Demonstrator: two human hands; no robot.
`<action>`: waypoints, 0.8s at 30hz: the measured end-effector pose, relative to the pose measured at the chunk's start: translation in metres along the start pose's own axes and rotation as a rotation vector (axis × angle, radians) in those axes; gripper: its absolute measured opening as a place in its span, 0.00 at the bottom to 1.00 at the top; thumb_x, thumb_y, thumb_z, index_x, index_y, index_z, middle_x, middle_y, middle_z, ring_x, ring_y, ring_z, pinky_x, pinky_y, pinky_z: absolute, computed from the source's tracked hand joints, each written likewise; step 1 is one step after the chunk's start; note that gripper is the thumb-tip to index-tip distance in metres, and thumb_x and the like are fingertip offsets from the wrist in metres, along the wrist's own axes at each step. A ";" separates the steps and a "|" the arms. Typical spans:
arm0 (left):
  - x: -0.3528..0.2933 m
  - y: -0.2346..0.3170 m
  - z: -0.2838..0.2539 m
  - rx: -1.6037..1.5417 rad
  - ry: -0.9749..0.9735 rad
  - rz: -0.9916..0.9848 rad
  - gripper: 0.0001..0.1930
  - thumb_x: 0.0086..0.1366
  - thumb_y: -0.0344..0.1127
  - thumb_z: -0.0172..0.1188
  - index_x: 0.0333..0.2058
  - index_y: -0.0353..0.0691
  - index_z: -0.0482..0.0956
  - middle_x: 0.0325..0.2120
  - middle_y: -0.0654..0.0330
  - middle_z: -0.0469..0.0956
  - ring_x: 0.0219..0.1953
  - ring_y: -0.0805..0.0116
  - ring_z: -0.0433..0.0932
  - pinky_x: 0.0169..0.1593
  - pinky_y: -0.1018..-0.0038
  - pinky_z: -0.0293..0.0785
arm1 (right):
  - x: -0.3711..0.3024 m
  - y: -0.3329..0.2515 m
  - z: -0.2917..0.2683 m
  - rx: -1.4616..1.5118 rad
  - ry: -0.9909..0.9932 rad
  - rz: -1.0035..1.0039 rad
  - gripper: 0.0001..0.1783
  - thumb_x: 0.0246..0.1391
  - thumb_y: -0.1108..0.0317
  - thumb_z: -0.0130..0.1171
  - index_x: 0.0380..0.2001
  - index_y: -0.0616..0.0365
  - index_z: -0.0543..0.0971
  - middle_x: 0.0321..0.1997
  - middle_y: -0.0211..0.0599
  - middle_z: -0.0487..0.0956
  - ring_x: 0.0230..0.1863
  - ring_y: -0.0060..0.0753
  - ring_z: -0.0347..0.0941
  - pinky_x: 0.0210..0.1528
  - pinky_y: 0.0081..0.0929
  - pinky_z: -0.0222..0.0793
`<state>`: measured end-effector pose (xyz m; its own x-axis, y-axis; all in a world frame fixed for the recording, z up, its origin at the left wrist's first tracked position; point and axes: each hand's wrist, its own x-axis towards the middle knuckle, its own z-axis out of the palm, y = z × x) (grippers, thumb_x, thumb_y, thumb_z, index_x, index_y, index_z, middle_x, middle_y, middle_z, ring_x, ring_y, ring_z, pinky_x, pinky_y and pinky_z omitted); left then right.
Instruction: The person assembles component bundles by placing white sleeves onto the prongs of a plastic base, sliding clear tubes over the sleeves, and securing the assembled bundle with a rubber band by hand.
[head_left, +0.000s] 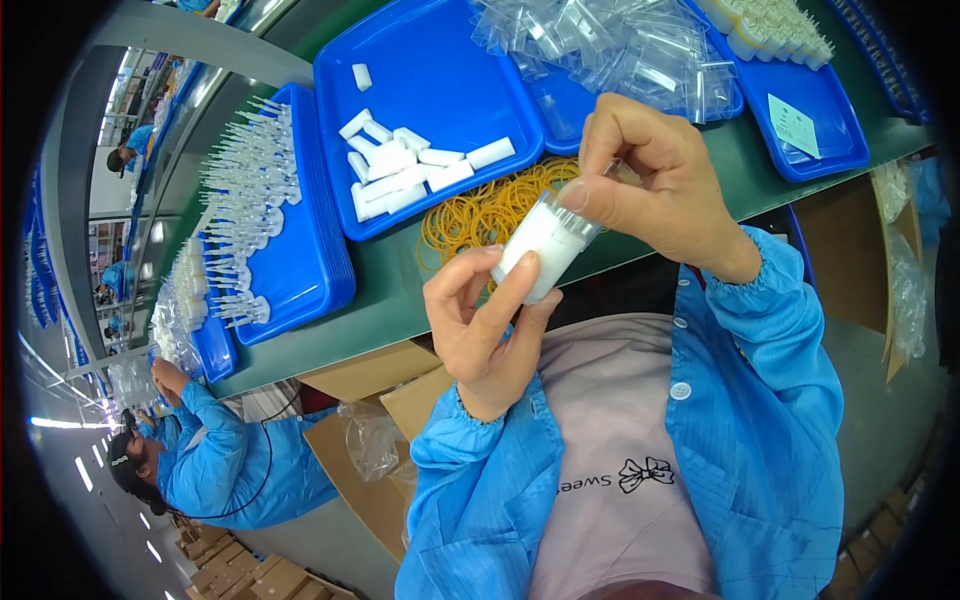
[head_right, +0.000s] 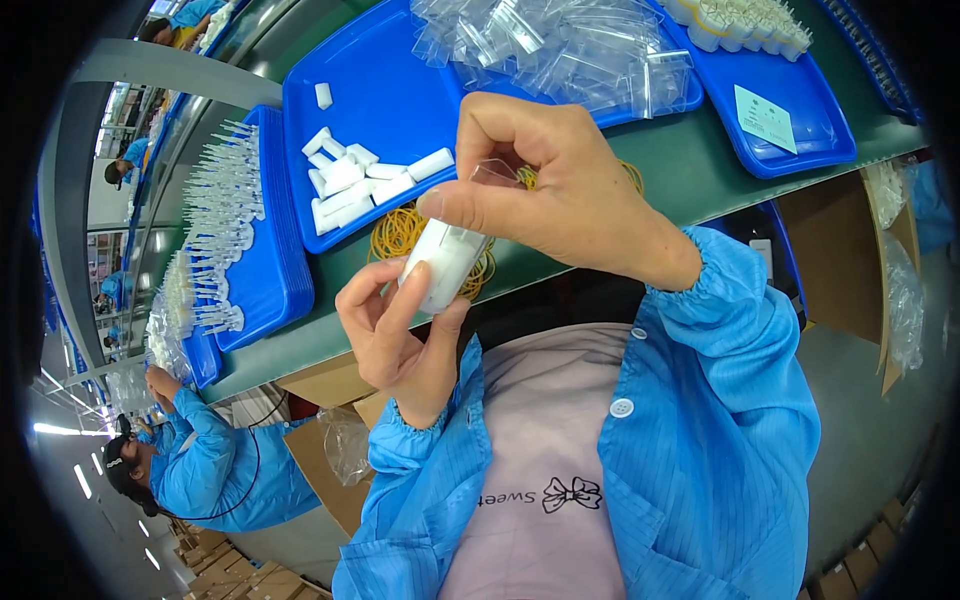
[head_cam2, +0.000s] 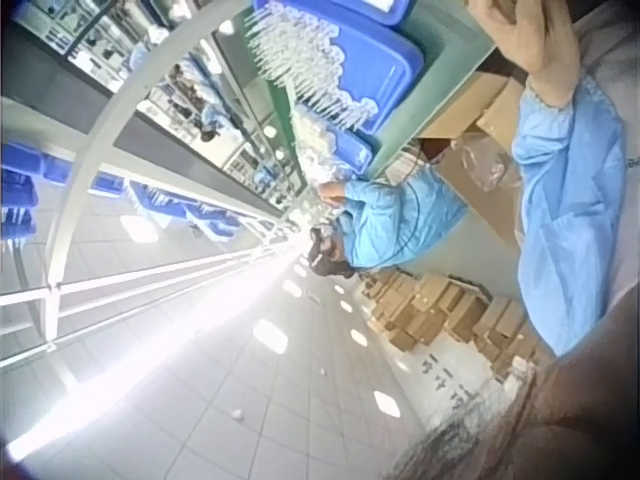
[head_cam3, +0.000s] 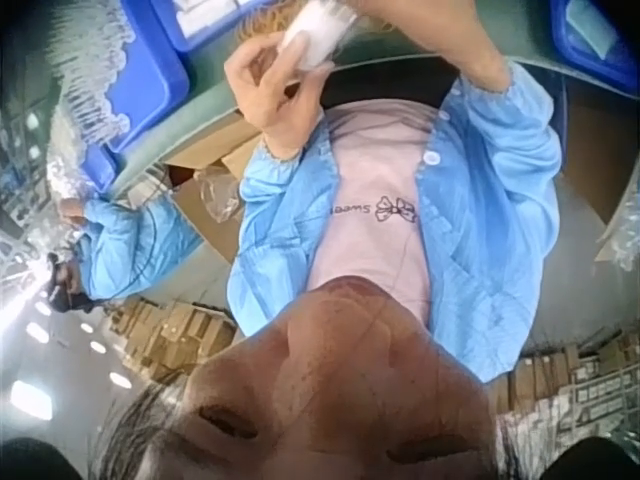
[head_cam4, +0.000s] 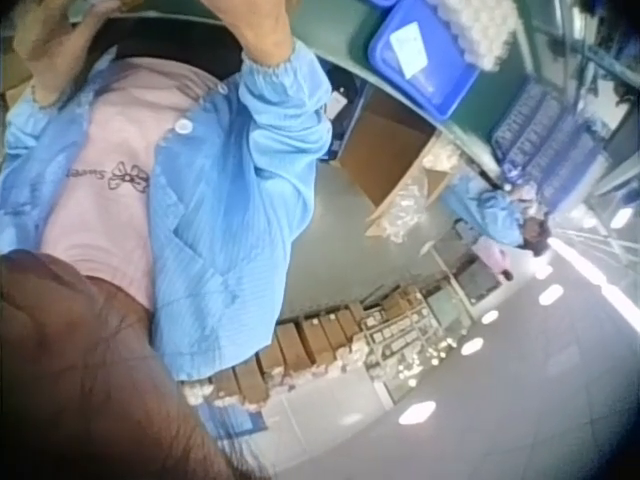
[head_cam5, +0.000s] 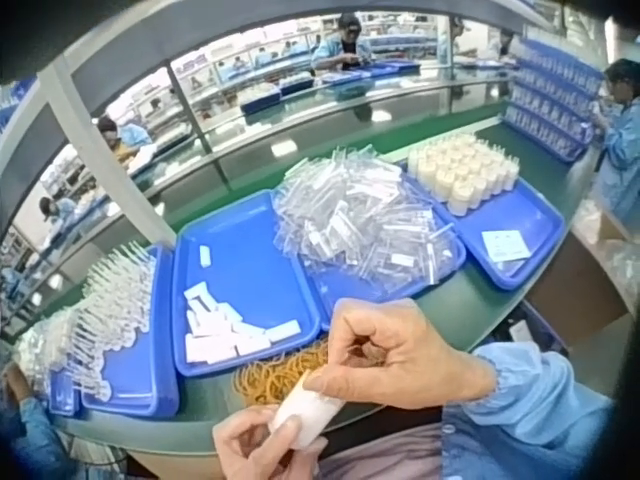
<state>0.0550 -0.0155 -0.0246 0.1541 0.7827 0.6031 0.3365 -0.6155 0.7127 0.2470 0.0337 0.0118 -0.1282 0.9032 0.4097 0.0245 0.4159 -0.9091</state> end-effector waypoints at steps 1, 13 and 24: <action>0.000 0.000 0.000 -0.016 -0.016 -0.012 0.26 0.42 0.17 0.69 0.43 0.41 0.80 0.44 0.54 0.65 0.44 0.60 0.74 0.48 0.70 0.76 | -0.001 0.000 -0.001 -0.045 -0.029 -0.008 0.15 0.48 0.65 0.66 0.18 0.57 0.70 0.19 0.23 0.69 0.22 0.10 0.62 0.21 0.13 0.55; -0.002 -0.005 0.009 -0.021 0.056 -0.038 0.24 0.45 0.19 0.69 0.44 0.38 0.79 0.45 0.54 0.66 0.46 0.61 0.69 0.49 0.69 0.69 | -0.012 0.000 -0.006 -0.069 0.019 0.001 0.10 0.56 0.65 0.56 0.34 0.63 0.77 0.34 0.31 0.74 0.35 0.19 0.68 0.37 0.20 0.65; 0.005 0.002 0.013 -0.034 0.041 -0.016 0.25 0.42 0.18 0.70 0.42 0.39 0.80 0.43 0.56 0.68 0.44 0.64 0.70 0.45 0.71 0.70 | -0.015 -0.008 -0.013 -0.157 0.076 -0.086 0.08 0.49 0.71 0.62 0.32 0.61 0.77 0.35 0.35 0.75 0.40 0.26 0.71 0.44 0.24 0.66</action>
<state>0.0691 -0.0116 -0.0246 0.1104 0.7883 0.6053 0.3069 -0.6063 0.7337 0.2621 0.0178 0.0142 -0.0610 0.8666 0.4953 0.1720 0.4979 -0.8500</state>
